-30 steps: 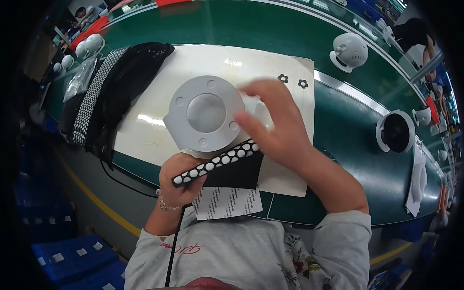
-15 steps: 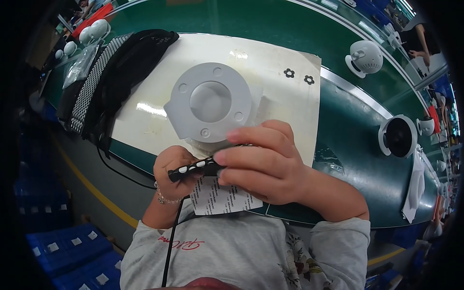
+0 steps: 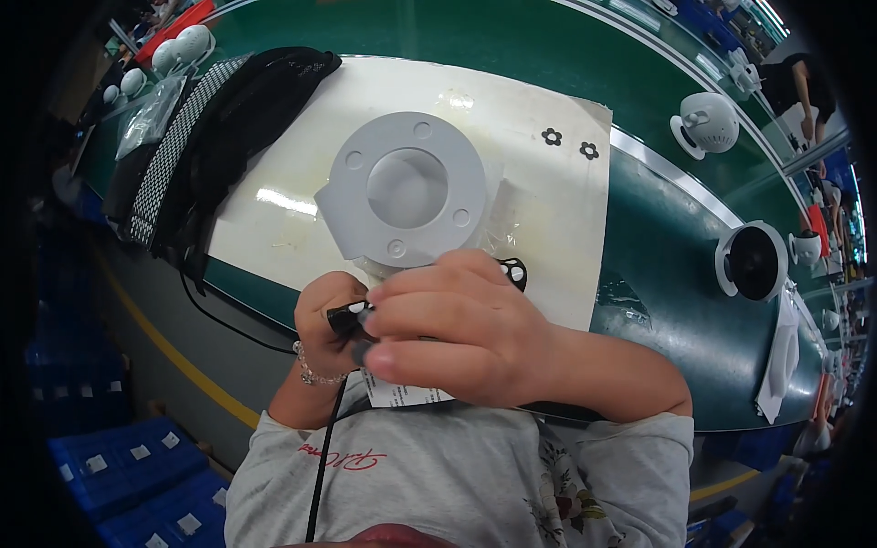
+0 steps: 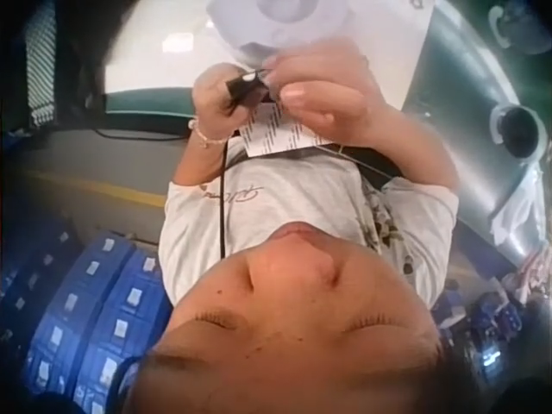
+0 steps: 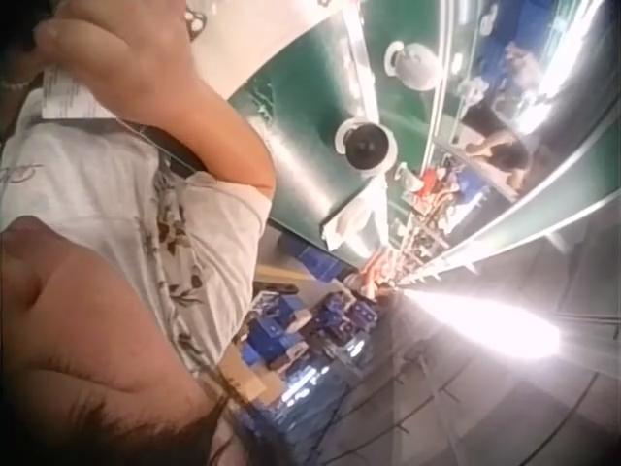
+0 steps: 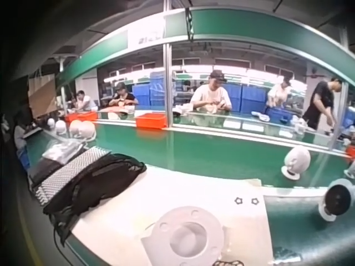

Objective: Applying small circular adhesive pads to white security camera housings on an assembly line.

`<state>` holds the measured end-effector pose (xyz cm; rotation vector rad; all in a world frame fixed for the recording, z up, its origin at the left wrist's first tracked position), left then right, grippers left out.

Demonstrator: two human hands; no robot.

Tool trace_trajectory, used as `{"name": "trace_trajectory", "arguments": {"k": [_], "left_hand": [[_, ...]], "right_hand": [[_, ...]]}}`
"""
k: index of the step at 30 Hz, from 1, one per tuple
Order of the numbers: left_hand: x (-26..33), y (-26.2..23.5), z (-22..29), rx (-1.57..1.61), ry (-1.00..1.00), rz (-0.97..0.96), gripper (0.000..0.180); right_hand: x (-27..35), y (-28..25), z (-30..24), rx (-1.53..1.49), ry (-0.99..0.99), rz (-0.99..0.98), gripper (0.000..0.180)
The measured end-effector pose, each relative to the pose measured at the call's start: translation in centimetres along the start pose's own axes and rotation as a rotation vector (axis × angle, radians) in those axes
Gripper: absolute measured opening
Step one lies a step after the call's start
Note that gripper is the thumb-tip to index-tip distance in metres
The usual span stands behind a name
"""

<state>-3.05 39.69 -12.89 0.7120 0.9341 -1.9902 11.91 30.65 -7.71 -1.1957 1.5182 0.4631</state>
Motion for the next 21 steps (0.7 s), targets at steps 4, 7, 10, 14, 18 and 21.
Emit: {"name": "trace_trajectory", "arguments": {"k": [4,7,10,14,18,21], "left_hand": [[-0.2,0.0,0.0,0.008,-0.008,0.012,0.021],[0.0,0.1,-0.1,0.024,-0.042,0.006,0.021],[0.2,-0.2,-0.3,-0.003,-0.086,0.009,0.02],[-0.2,0.2,0.3,-0.096,0.021,0.087,0.018],[0.3,0.3,0.5,-0.149,0.117,0.202,0.018],[0.3,0.1,0.0,-0.097,0.131,0.124,0.019]], "right_hand": [[-0.2,0.4,-0.1,-0.045,0.029,-0.193,0.049],[0.5,0.5,-0.4,-0.18,0.073,-0.158,0.056],[0.2,0.0,-0.6,-0.321,0.152,-0.094,0.061],[-1.8,-2.6,1.9,-0.195,0.281,0.001,0.08],[-4.6,-2.7,5.7,-0.216,0.598,0.233,0.066],[-5.4,-2.6,6.7,-0.251,0.685,0.215,0.063]]}}
Point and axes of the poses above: each hand's wrist, its own x-axis away from the middle knuckle, its own y-axis out of the palm, z = x × y, the point moved 2 cm from there along -x, towards the middle knuckle, and after that the axes turned 6 degrees about z, right-handed, at the moved point
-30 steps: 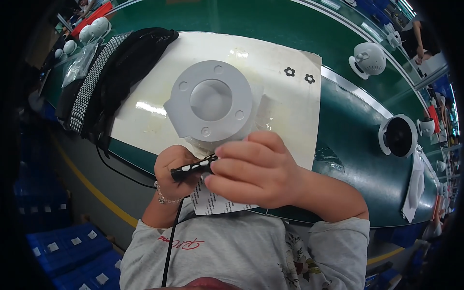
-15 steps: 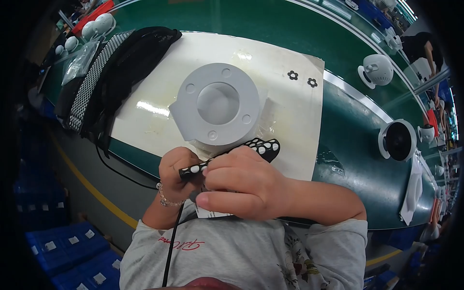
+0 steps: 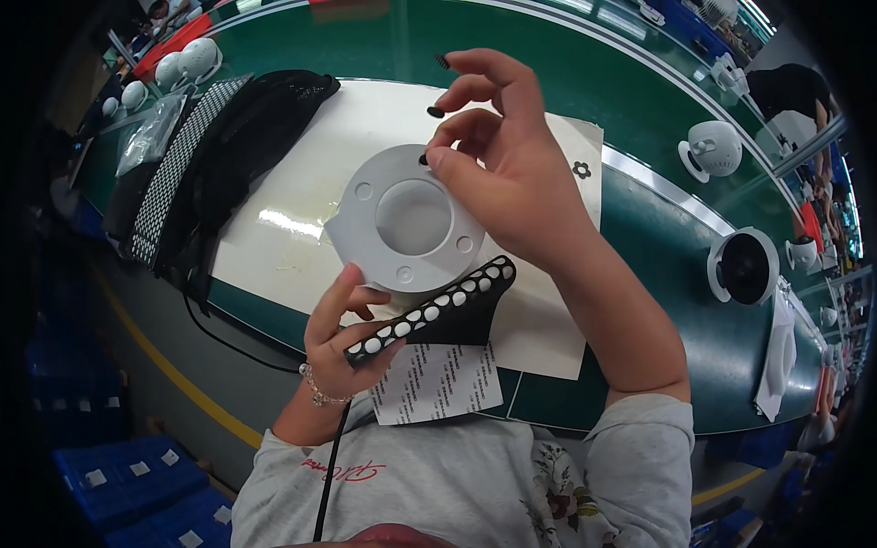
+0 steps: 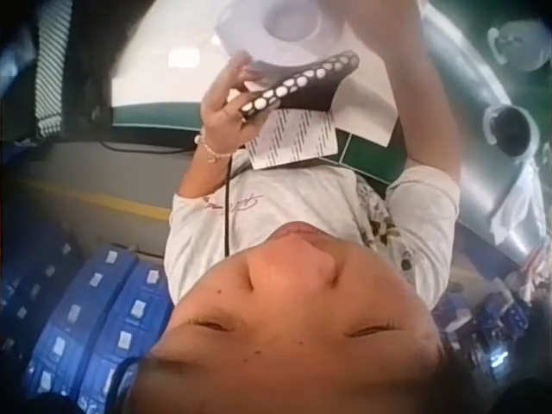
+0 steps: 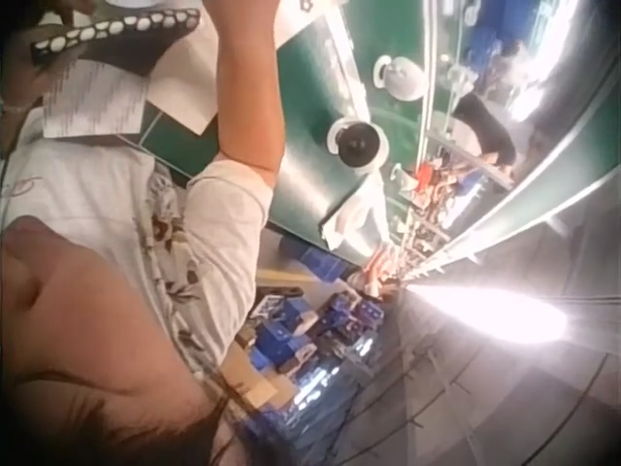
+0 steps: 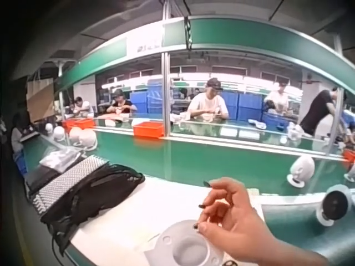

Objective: Applying small circular adhesive pads to white security camera housings on an assembly line.

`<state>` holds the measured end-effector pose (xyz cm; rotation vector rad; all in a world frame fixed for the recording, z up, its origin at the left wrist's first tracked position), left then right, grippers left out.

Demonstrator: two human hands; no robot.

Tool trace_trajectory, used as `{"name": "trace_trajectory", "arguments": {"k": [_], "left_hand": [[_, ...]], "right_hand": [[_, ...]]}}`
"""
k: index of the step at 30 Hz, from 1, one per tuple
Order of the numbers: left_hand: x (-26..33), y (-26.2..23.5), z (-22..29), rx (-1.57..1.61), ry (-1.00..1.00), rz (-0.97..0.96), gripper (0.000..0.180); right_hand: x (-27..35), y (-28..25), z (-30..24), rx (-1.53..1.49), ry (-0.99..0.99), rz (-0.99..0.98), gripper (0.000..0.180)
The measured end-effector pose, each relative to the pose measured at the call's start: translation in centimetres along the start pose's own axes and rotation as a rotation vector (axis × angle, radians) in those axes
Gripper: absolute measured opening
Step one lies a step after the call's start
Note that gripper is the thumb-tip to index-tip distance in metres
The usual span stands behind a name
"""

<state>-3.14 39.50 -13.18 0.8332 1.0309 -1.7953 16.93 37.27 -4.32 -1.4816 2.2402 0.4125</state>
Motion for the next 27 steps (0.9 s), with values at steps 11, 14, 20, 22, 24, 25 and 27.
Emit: {"name": "trace_trajectory", "arguments": {"k": [11,14,20,22,24,25,27], "left_hand": [[-0.1,0.0,-0.2,0.03,-0.014,-0.014,0.016],[0.0,0.1,-0.3,0.052,-0.034,-0.012,0.015],[0.0,0.1,-0.3,0.034,-0.045,-0.026,0.015],[0.1,0.1,-0.4,0.035,-0.034,-0.032,0.016],[0.2,0.1,-0.3,0.037,-0.045,-0.027,0.016],[0.2,0.0,-0.3,0.047,-0.052,-0.024,0.016],[0.1,0.0,-0.3,0.046,-0.046,-0.027,0.016]], "right_hand": [[1.4,0.1,-1.2,0.832,-0.666,-0.359,0.052],[1.5,0.4,-2.0,0.815,-0.622,-0.315,0.057],[0.0,2.4,-1.1,0.409,-0.245,-0.269,0.047],[-0.2,2.6,-0.9,0.365,-0.149,-0.296,0.044],[-0.2,2.9,-0.7,0.319,-0.053,-0.331,0.041],[-0.1,3.0,-0.8,0.369,-0.08,-0.328,0.04],[0.1,2.9,-1.3,0.424,-0.103,-0.319,0.039]]}}
Point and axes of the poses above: each hand's wrist, its own x-axis away from the middle knuckle, its own y-axis out of the palm, z = x × y, the point moved 2 cm from there along -x, towards the middle knuckle, and after that the axes turned 6 degrees about z, right-handed, at the moved point
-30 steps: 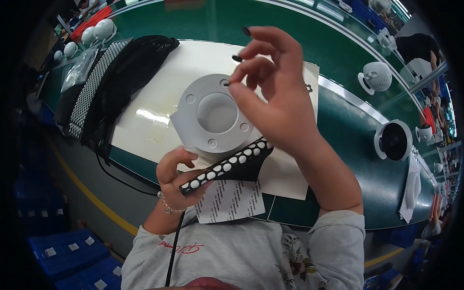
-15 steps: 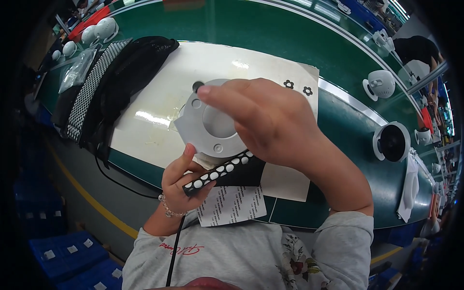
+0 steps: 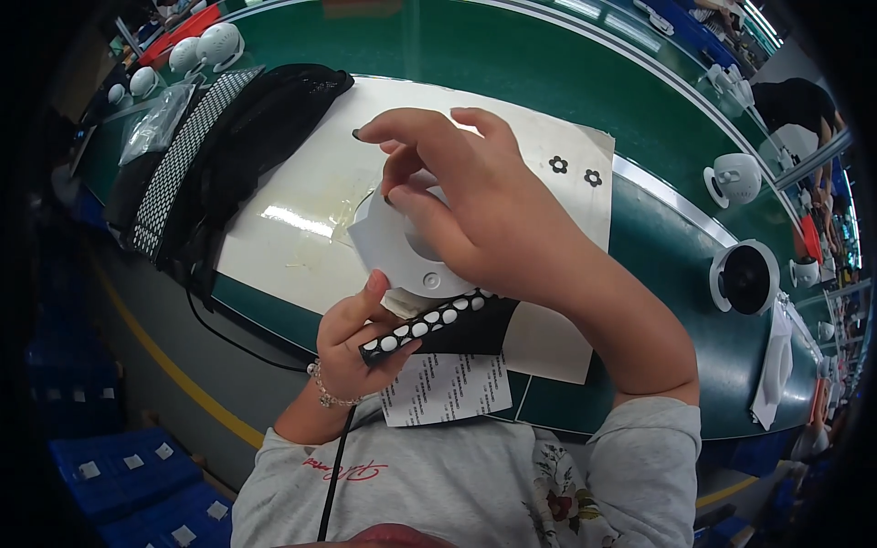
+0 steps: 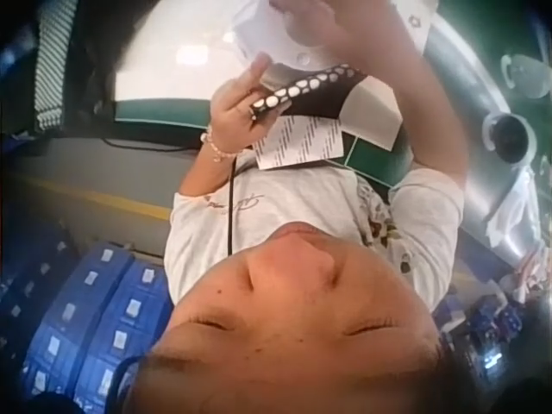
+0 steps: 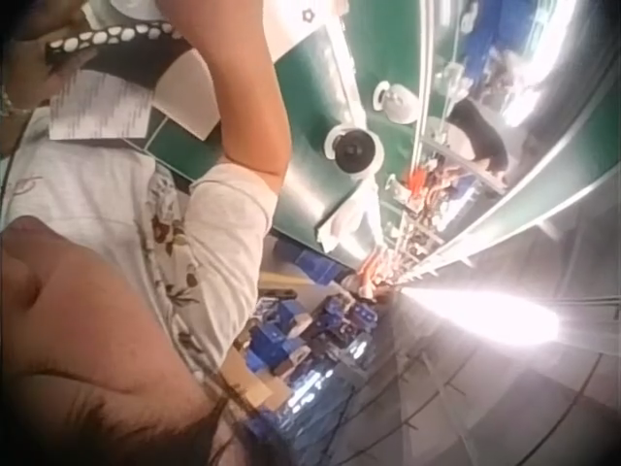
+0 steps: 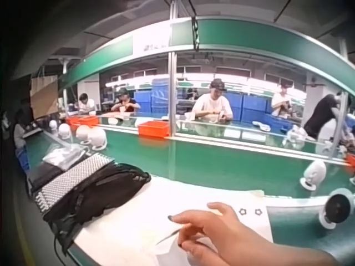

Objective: Applying small circular adhesive pads to white security camera housings on an assembly line.

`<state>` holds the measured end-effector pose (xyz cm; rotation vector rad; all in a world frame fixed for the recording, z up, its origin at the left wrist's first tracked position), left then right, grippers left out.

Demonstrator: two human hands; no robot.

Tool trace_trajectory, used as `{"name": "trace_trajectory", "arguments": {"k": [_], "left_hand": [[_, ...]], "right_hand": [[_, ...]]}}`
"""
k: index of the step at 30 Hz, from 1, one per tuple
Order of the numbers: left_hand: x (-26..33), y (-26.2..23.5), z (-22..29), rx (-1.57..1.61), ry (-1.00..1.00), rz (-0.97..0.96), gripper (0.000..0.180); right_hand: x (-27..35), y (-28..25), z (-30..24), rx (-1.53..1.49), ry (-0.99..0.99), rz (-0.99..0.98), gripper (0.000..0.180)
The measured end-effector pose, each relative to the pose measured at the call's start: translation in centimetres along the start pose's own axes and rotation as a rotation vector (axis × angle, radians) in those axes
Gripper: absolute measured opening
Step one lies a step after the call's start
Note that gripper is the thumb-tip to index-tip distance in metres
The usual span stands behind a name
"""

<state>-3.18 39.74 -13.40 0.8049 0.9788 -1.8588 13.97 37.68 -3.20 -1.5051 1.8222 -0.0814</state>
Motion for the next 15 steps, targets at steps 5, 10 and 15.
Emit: {"name": "trace_trajectory", "arguments": {"k": [5,10,15], "left_hand": [[-0.1,-0.1,-0.1,-0.009,0.014,0.005,0.016],[-0.2,-0.5,-0.1,-0.011,0.036,-0.081,0.024],[-0.2,0.1,-0.1,-0.001,0.01,0.014,0.017]], "right_hand": [[0.7,-1.2,-0.9,0.385,-0.178,-0.115,0.042],[2.6,-1.0,-1.9,0.384,-0.112,-0.112,0.031],[4.9,-0.4,-0.1,0.201,-0.05,-0.022,0.016]]}}
Point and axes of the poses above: each hand's wrist, its own x-axis away from the middle knuckle, its own y-axis out of the palm, z = x × y, the point moved 2 cm from there along -x, towards the middle knuckle, and after that the axes turned 6 degrees about z, right-handed, at the moved point
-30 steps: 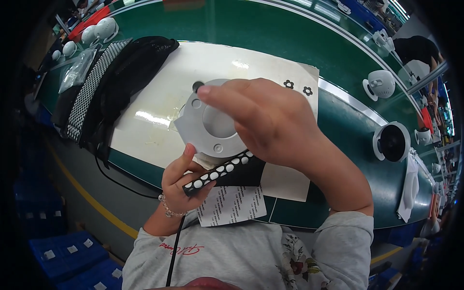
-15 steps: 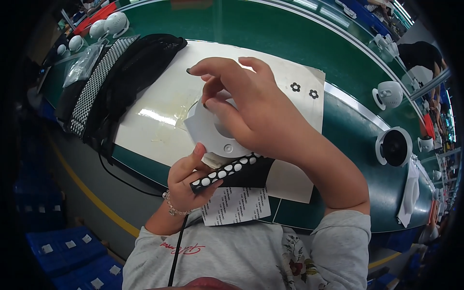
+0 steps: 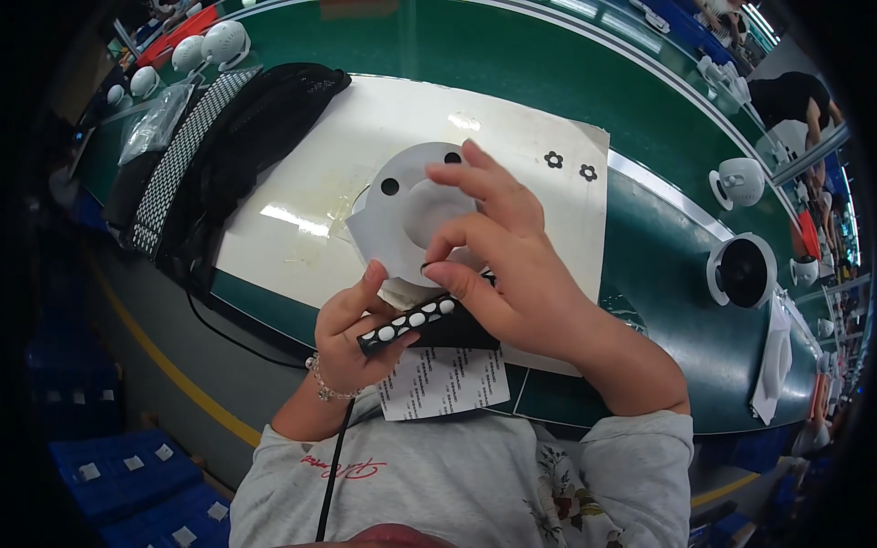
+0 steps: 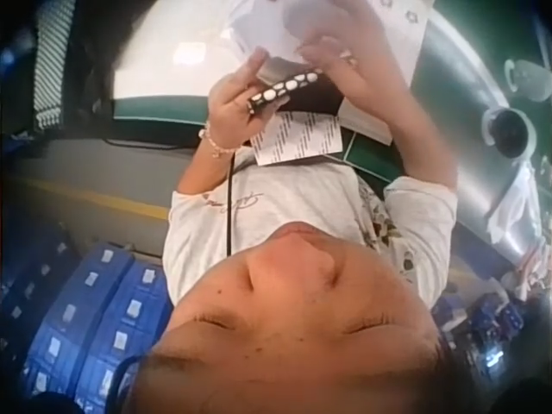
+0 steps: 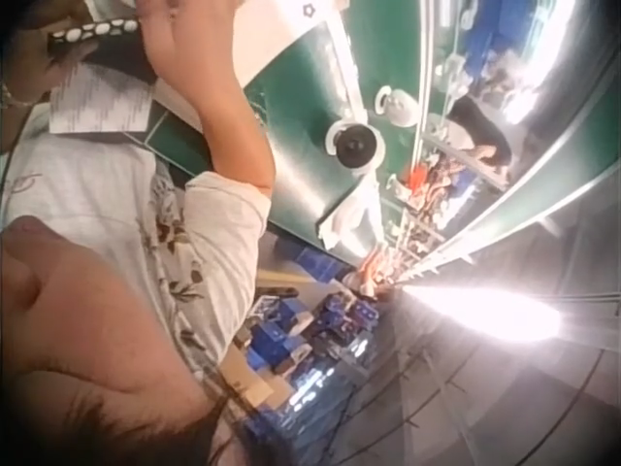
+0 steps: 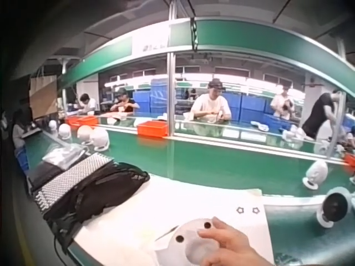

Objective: Applying small circular adhesive pads to white security camera housings on an assembly line.

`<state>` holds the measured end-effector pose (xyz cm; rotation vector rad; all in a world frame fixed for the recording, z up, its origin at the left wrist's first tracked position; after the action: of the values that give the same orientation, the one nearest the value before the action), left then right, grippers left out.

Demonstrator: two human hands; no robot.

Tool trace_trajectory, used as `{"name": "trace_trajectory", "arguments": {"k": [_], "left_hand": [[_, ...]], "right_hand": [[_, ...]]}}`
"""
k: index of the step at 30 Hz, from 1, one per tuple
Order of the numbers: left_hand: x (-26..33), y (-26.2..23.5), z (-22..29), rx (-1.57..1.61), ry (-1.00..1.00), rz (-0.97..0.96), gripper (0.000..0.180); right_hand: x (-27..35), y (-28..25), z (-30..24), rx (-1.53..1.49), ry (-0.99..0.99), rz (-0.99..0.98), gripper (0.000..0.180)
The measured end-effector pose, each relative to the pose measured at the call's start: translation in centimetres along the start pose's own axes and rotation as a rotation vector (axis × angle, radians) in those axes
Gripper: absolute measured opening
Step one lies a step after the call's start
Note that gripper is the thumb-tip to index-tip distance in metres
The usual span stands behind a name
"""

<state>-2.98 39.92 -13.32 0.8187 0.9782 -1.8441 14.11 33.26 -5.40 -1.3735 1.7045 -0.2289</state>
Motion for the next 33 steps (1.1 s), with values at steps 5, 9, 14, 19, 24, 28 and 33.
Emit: {"name": "trace_trajectory", "arguments": {"k": [5,9,14,19,24,28,33], "left_hand": [[0.1,-0.2,0.0,0.002,-0.025,-0.004,0.019],[0.1,0.1,-0.1,0.0,-0.05,0.007,0.021],[0.6,-0.1,-0.6,0.038,-0.093,-0.014,0.021],[0.5,0.1,-0.5,0.058,-0.097,-0.003,0.02],[0.3,-0.3,-0.2,0.041,-0.079,-0.009,0.02],[0.1,-0.3,-0.4,0.019,-0.03,-0.006,0.02],[1.0,-0.1,-0.8,0.095,-0.188,-0.017,0.021]], "right_hand": [[0.4,0.6,-0.3,-0.039,0.114,-0.034,0.007],[1.2,0.3,-0.1,0.194,0.007,-0.018,0.015],[2.8,0.4,-1.3,0.676,-0.267,-0.016,0.032],[2.6,0.3,-2.1,0.496,-0.174,0.093,0.028],[0.0,1.5,-3.2,0.103,-0.183,-0.043,0.016],[0.4,2.2,-3.2,0.195,-0.393,0.022,0.015],[2.8,1.6,-1.8,0.198,-0.628,0.105,0.015]]}}
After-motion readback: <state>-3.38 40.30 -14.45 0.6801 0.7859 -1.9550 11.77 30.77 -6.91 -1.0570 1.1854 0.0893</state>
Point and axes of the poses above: each hand's wrist, its own x-axis away from the middle knuckle, its own y-axis out of the palm, z = x × y, the point moved 2 cm from there along -x, towards the middle knuckle, and after that the axes turned 6 degrees about z, right-handed, at the moved point
